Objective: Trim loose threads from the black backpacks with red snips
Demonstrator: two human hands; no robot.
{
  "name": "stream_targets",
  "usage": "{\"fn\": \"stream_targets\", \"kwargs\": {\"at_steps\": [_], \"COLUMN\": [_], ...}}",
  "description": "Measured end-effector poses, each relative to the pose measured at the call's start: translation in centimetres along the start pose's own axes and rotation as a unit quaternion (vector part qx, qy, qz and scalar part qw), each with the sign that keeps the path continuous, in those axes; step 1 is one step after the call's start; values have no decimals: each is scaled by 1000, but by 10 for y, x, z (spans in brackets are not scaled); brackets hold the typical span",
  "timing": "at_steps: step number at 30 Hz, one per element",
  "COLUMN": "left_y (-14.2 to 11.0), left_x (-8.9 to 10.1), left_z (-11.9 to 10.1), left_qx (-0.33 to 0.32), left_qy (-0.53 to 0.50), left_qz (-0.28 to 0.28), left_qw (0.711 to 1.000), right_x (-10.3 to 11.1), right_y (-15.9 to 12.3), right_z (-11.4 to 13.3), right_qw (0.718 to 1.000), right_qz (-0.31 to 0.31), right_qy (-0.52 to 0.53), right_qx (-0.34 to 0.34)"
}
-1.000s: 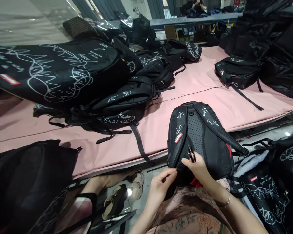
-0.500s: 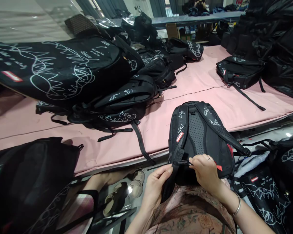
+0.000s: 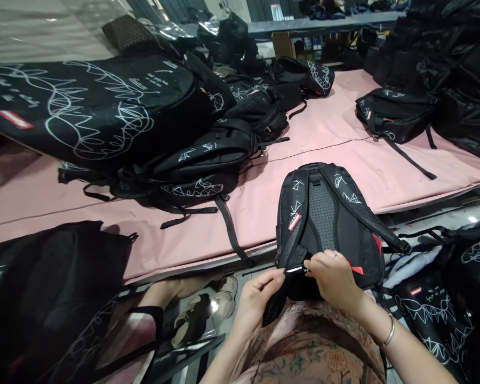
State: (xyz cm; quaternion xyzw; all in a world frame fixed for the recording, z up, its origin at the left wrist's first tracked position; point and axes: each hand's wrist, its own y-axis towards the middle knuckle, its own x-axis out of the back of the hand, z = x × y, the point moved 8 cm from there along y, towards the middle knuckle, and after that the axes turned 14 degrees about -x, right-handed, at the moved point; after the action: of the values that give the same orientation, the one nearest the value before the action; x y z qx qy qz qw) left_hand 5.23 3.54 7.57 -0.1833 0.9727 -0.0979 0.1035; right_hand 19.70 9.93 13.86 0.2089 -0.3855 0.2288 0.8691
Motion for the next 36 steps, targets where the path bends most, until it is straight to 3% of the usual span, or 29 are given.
{"fn": "stream_targets", "kwargs": {"at_steps": [6,10,13,15,17,19,23,25,27,32,36], "left_y": [4,6,13,16,15,14,17,19,23,27,26], "left_x": [9,34,81,115,131,116,38,20,19,26,22], "left_z": [-27,-33,-27,-34,-43,-45,-23,-17,-19,-26,-12], "left_qx": [-44,-43,-49,-98,-145,-167,-135,-112,-111,-126,-70], "left_qy": [43,84,164,278,370,420,530,580,600,589,617], "left_qz": [86,89,7,-83,-157,-140,58,88,84,103,102], "left_qw": [994,992,985,952,904,881,835,802,788,792,777], "right_x": [-6,-14,-11,-11,-17,-29,-53,-58,-60,-69,-83], "right_y": [2,7,12,14,14,13,15,19,26,46,55], "right_z": [9,17,7,-5,-19,-30,-40,-41,-40,-26,-18], "right_qw": [989,986,983,975,959,939,908,904,905,913,915], "right_qz": [9,21,11,13,26,38,35,22,20,52,57], "right_qy": [149,163,171,197,238,281,329,333,332,323,321], "right_qx": [-11,-18,-59,-100,-150,-195,-257,-268,-266,-244,-239]}}
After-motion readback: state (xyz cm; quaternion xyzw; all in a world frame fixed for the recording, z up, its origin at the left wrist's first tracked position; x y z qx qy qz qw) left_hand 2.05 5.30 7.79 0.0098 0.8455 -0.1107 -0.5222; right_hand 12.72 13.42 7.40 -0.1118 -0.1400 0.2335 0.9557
